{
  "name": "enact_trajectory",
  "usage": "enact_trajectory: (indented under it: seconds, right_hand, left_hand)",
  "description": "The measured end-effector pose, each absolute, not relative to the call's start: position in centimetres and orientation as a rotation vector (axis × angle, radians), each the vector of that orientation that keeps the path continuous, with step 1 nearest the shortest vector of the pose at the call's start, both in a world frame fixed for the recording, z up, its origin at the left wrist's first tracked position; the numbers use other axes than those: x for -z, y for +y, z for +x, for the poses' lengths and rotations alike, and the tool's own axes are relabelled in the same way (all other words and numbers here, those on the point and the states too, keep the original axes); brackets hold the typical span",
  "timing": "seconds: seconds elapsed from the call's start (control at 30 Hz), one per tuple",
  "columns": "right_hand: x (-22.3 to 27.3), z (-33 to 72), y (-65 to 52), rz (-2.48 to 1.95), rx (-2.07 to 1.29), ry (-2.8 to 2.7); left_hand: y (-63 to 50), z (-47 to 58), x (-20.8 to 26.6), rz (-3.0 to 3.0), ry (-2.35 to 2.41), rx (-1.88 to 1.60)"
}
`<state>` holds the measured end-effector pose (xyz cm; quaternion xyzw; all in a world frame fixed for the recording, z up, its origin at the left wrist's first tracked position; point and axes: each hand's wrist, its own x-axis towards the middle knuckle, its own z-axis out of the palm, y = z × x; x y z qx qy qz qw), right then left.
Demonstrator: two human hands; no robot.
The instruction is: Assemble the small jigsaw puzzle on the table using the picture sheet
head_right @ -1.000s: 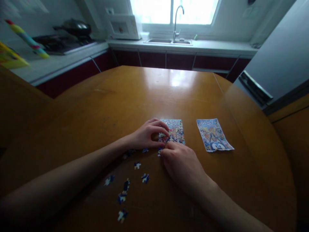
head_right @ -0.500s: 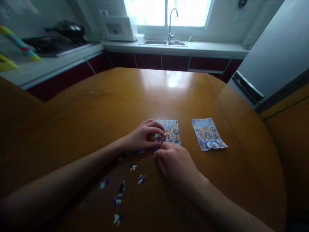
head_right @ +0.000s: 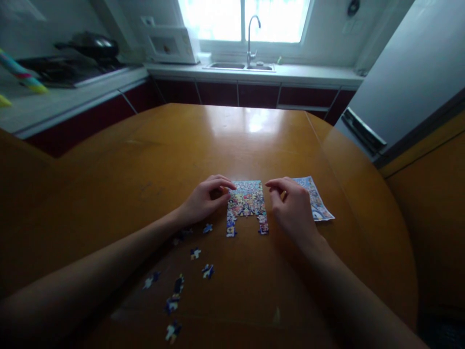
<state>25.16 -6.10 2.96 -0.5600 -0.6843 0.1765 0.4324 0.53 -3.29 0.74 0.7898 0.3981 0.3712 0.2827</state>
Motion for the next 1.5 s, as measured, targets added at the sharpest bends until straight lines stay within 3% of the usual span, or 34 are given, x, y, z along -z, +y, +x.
enact_trajectory:
  seconds: [0.37, 0.9, 1.5]
  right_hand:
    - [-1.3, 25.0, -5.5, -1.424, -0.575, -1.689]
    - [-0.7, 23.0, -6.8, -1.301, -0.5, -2.052]
    - [-1.1, 23.1, -7.0, -1.334, -0.461, -1.925]
  left_hand:
    - [-3.4, 0.6, -1.0, 1.949, 1.167, -1.007]
    - [-3.4, 0.6, -1.0, 1.991, 1.199, -0.991]
    - [-3.4, 0.4, -0.8, 2.009, 1.208, -1.003]
